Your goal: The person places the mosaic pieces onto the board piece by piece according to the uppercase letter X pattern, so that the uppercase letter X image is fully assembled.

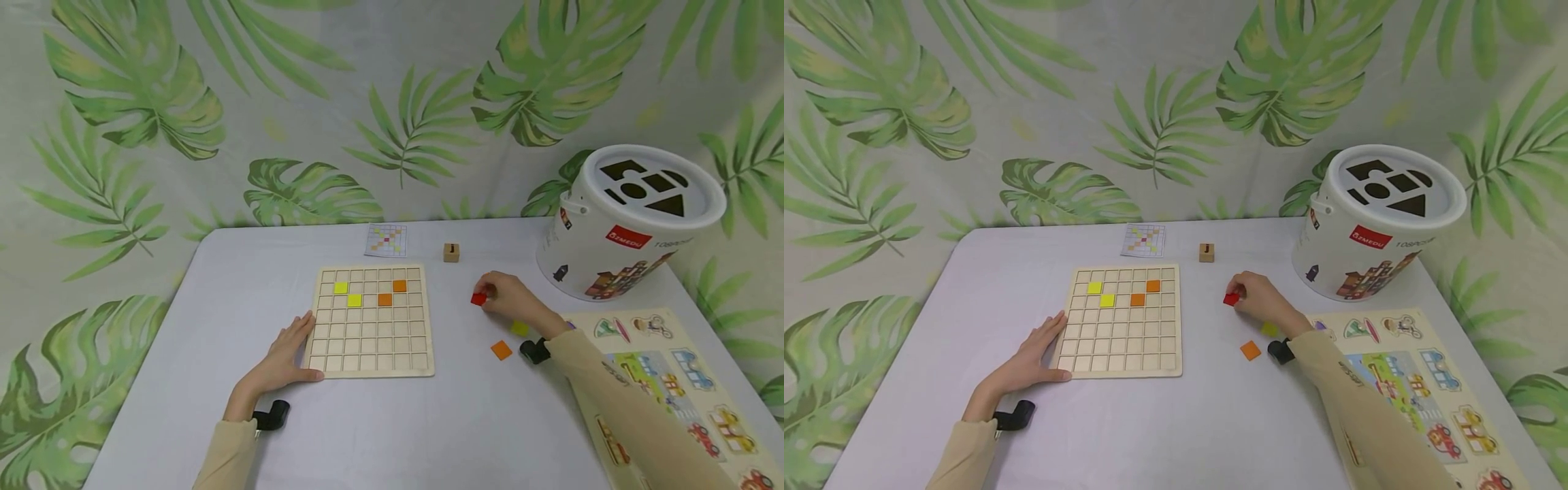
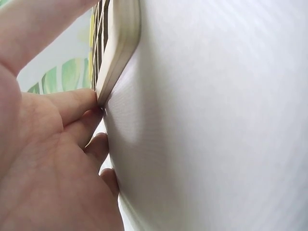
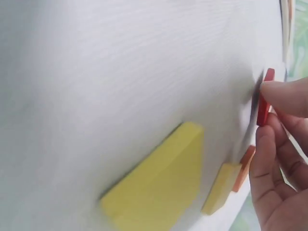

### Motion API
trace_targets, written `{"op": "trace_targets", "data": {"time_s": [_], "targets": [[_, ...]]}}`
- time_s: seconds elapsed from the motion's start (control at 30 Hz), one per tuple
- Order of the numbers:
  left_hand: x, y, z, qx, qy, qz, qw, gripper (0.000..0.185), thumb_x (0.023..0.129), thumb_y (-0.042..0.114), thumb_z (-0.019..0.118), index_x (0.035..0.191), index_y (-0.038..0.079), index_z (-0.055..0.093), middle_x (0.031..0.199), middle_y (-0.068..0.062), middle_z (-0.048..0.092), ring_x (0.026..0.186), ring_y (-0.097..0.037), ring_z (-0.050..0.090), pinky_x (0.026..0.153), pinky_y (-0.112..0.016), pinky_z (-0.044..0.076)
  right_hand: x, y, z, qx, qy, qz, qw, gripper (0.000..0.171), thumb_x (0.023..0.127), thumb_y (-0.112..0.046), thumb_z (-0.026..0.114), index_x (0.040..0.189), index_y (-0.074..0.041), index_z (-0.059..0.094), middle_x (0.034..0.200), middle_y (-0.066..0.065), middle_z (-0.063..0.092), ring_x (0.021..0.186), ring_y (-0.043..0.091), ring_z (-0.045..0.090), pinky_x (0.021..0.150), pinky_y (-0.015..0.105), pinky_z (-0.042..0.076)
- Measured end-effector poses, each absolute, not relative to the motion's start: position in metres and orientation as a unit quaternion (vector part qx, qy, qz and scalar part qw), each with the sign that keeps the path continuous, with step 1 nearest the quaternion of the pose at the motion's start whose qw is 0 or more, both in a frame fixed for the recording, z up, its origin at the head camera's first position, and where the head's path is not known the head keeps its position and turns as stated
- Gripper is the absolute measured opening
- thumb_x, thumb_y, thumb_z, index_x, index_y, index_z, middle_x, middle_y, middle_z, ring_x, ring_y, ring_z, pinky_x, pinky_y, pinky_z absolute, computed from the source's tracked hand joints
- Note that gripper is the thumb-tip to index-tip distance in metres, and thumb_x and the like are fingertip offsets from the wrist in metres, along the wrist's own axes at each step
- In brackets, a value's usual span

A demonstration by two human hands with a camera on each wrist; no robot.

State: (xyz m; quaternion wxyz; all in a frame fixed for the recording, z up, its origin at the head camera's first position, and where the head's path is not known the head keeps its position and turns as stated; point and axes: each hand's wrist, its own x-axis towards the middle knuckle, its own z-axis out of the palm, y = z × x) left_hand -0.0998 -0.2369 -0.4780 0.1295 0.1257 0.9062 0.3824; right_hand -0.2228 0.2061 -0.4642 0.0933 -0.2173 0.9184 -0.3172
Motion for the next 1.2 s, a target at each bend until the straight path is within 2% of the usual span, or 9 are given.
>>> {"op": "trace_targets", "data": {"time_s": [0.23, 0.47, 0.73, 1.03, 1.2], "targets": [[-0.100, -0.237, -0.479, 0.127, 0.907, 0.380, 0.130, 0.107, 0.071, 0.028, 0.084, 0.150, -0.005, 0.018, 0.159, -0.015, 0.009, 0.144, -0.037, -0.002, 0.113, -0.055, -0.004, -0.220, 0.167, -0.451, -0.252, 0.890, -0.366, 0.104, 0.024, 0.077, 0.005, 0.068, 0.100, 0.001, 0.065, 0.095, 0.009, 0.060, 0.088, 0.026, 0.055, 0.073, 0.032, 0.050], [-0.099, -0.237, -0.480, 0.129, 0.906, 0.382, 0.131, 0.107, 0.071, 0.028, 0.083, 0.149, -0.006, 0.018, 0.158, -0.016, 0.008, 0.143, -0.038, -0.002, 0.113, -0.055, -0.004, -0.217, 0.105, -0.448, -0.310, 0.856, -0.397, 0.119, 0.024, 0.078, 0.004, 0.068, 0.101, -0.003, 0.066, 0.097, 0.004, 0.061, 0.089, 0.021, 0.055, 0.073, 0.028, 0.050], [-0.099, -0.238, -0.479, 0.130, 0.905, 0.385, 0.130, 0.107, 0.071, 0.028, 0.083, 0.149, -0.006, 0.018, 0.159, -0.016, 0.008, 0.143, -0.038, -0.002, 0.112, -0.055, -0.005, -0.213, 0.045, -0.452, -0.331, 0.841, -0.389, 0.176, 0.024, 0.079, 0.006, 0.067, 0.100, -0.006, 0.067, 0.097, 0.001, 0.061, 0.086, 0.016, 0.055, 0.075, 0.024, 0.049], [-0.099, -0.237, -0.478, 0.127, 0.906, 0.383, 0.128, 0.107, 0.071, 0.027, 0.083, 0.149, -0.006, 0.019, 0.158, -0.016, 0.009, 0.143, -0.038, -0.001, 0.112, -0.056, -0.004, -0.210, 0.018, -0.454, -0.359, 0.865, -0.317, 0.153, 0.024, 0.079, 0.009, 0.064, 0.096, -0.007, 0.069, 0.091, 0.002, 0.058, 0.079, 0.016, 0.048, 0.070, 0.025, 0.043], [-0.100, -0.237, -0.479, 0.125, 0.907, 0.382, 0.126, 0.107, 0.071, 0.027, 0.083, 0.149, -0.005, 0.019, 0.158, -0.016, 0.010, 0.143, -0.038, -0.001, 0.112, -0.056, -0.004, -0.209, 0.020, -0.455, -0.367, 0.864, -0.312, 0.147, 0.029, 0.079, 0.013, 0.057, 0.095, -0.007, 0.070, 0.092, 0.002, 0.058, 0.079, 0.015, 0.048, 0.070, 0.025, 0.044]]}}
